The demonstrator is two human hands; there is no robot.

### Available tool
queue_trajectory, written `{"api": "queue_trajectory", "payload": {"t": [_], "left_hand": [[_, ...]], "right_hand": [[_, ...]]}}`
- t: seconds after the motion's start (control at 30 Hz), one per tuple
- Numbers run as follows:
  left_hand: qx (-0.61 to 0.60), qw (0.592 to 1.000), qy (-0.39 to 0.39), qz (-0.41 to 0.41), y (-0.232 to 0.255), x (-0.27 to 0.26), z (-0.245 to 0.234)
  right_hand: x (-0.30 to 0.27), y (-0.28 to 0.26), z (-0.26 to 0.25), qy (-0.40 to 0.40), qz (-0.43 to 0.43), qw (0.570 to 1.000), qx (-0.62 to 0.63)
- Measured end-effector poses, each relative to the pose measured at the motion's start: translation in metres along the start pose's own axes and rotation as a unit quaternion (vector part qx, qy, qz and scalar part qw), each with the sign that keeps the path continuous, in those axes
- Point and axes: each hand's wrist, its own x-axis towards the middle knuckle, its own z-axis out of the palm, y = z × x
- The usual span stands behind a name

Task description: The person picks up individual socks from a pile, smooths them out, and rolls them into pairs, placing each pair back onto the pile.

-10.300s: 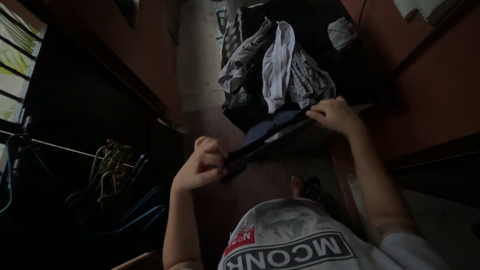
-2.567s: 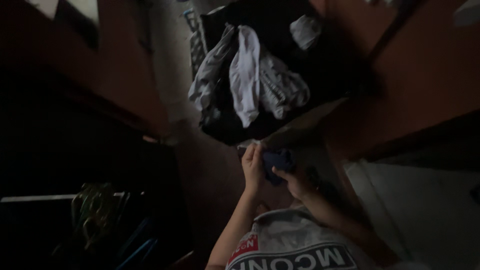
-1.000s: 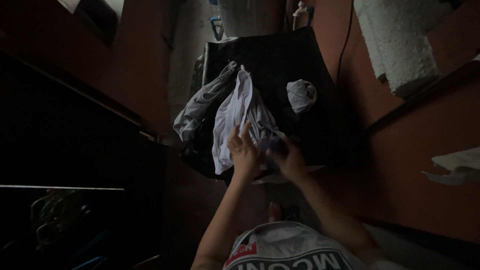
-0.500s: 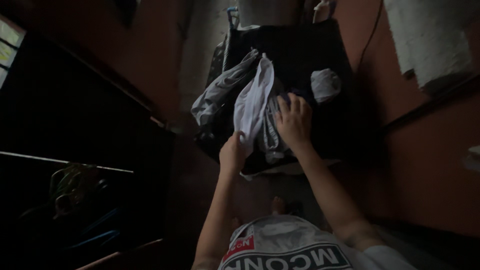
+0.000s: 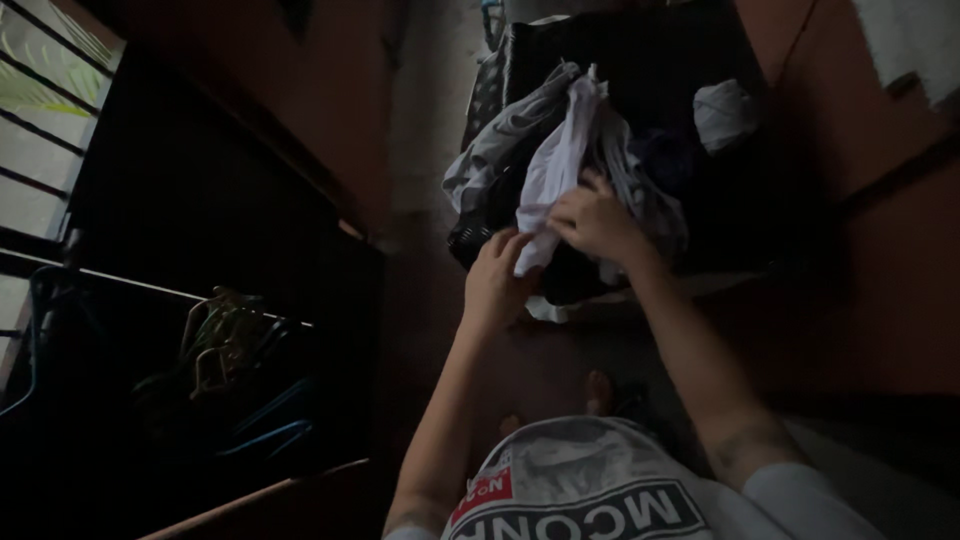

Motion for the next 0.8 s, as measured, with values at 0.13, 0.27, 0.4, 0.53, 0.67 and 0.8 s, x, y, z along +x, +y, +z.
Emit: {"api": "queue_trajectory", "payload": {"t": [0.13,0.27,0.4,0.53,0.67,0.8], "left_hand": [[-0.162,0.982,-0.068,-0.064,0.018,0.016,-0.040],[-0.082,0.888,-0.353,-0.284,0.024,0.024,-0.102],[-0.225,0.946,-0.145,0.183,0.009,0.024,-0.115],[-0.426,0.828,-0.361,-0.055,-0.034,-0.004,-0.109],[-0.464,0.824,-0.316,-0.072,-0.101,-0.045,-0.101],[-0.506,0.813,-0.250,-0.143,-0.164,-0.083,-0.143]], "right_hand": [[-0.004,-0.056,-0.054,-0.083,0.002,0.963,0.257],[-0.013,-0.096,-0.096,-0.162,0.123,0.902,0.382],[-0.010,-0.120,-0.101,-0.203,0.090,0.853,0.471],[-0.013,-0.121,-0.078,-0.309,0.082,0.788,0.526],[-0.028,-0.095,-0.056,-0.351,0.036,0.774,0.526],[-0.046,-0.081,-0.047,-0.416,0.237,0.825,0.301]]}}
